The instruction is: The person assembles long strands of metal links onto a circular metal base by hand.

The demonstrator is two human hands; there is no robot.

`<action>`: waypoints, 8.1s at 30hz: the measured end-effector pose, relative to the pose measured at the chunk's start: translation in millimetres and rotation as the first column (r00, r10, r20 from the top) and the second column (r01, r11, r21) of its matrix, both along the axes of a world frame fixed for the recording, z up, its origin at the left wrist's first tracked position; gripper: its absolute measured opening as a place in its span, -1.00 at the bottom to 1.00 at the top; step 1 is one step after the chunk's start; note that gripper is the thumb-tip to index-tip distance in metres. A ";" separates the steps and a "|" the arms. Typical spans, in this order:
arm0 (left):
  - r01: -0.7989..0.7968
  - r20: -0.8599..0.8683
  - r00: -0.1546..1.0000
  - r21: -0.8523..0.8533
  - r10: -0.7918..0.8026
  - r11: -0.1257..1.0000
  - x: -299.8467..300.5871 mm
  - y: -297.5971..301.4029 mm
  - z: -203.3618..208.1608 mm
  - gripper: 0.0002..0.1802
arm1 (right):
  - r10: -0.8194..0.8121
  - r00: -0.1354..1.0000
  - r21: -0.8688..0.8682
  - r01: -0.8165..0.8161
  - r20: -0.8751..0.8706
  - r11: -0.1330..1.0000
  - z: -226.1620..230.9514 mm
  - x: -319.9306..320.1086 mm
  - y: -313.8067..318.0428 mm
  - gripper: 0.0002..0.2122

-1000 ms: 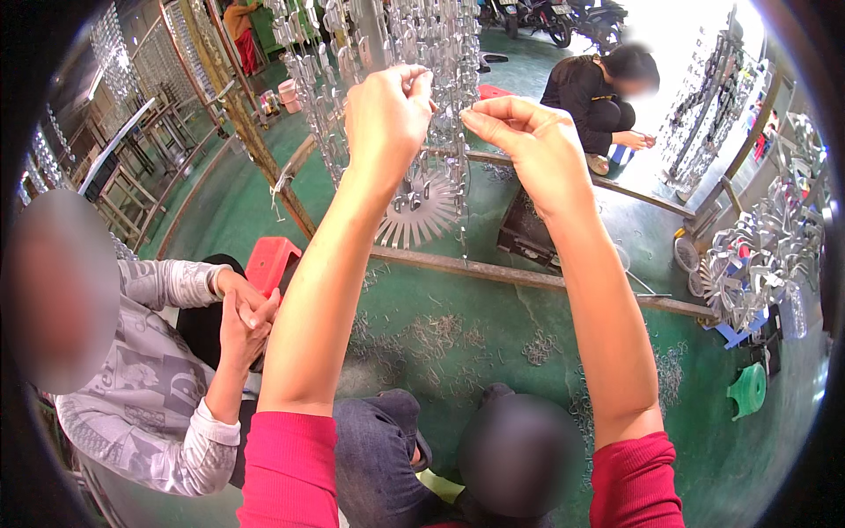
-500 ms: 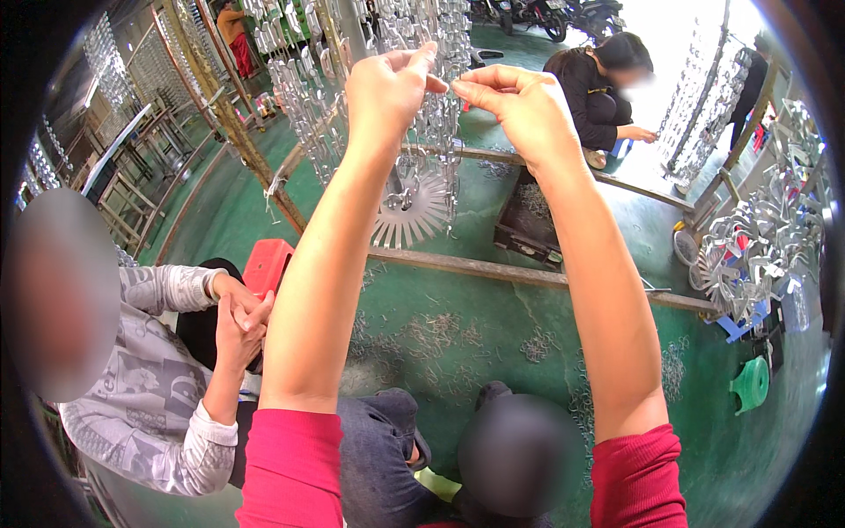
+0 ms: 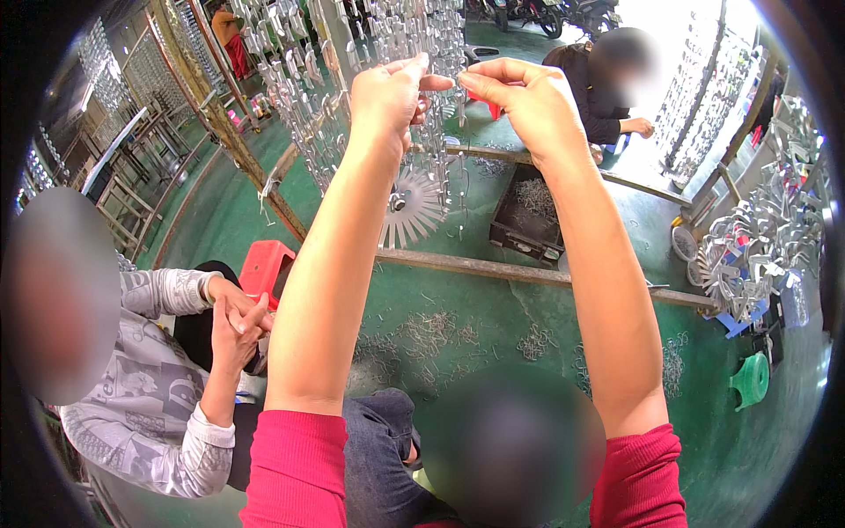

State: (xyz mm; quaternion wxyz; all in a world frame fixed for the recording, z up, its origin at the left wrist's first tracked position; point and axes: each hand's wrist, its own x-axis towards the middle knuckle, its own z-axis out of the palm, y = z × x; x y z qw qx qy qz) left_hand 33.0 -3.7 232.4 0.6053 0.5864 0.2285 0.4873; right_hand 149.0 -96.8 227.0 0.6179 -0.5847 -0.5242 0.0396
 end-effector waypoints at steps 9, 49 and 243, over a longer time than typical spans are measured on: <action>-0.355 -0.315 0.784 0.480 0.535 0.802 -10.0 9.5 -5.7 -0.61 | -0.023 0.999 -0.003 0.023 0.044 1.000 4.6 -0.7 0.7 -0.78; -0.334 -0.115 0.888 0.507 0.446 0.795 -23.3 -1.0 17.3 -0.79 | -0.171 0.974 -0.031 0.178 0.149 0.984 17.6 -22.5 37.6 -0.78; 0.126 -0.480 0.863 -0.103 -0.160 0.987 -110.6 -50.4 -242.0 -0.79 | 0.261 0.837 -0.497 -0.506 -0.481 0.706 -236.5 -63.6 -37.4 -0.89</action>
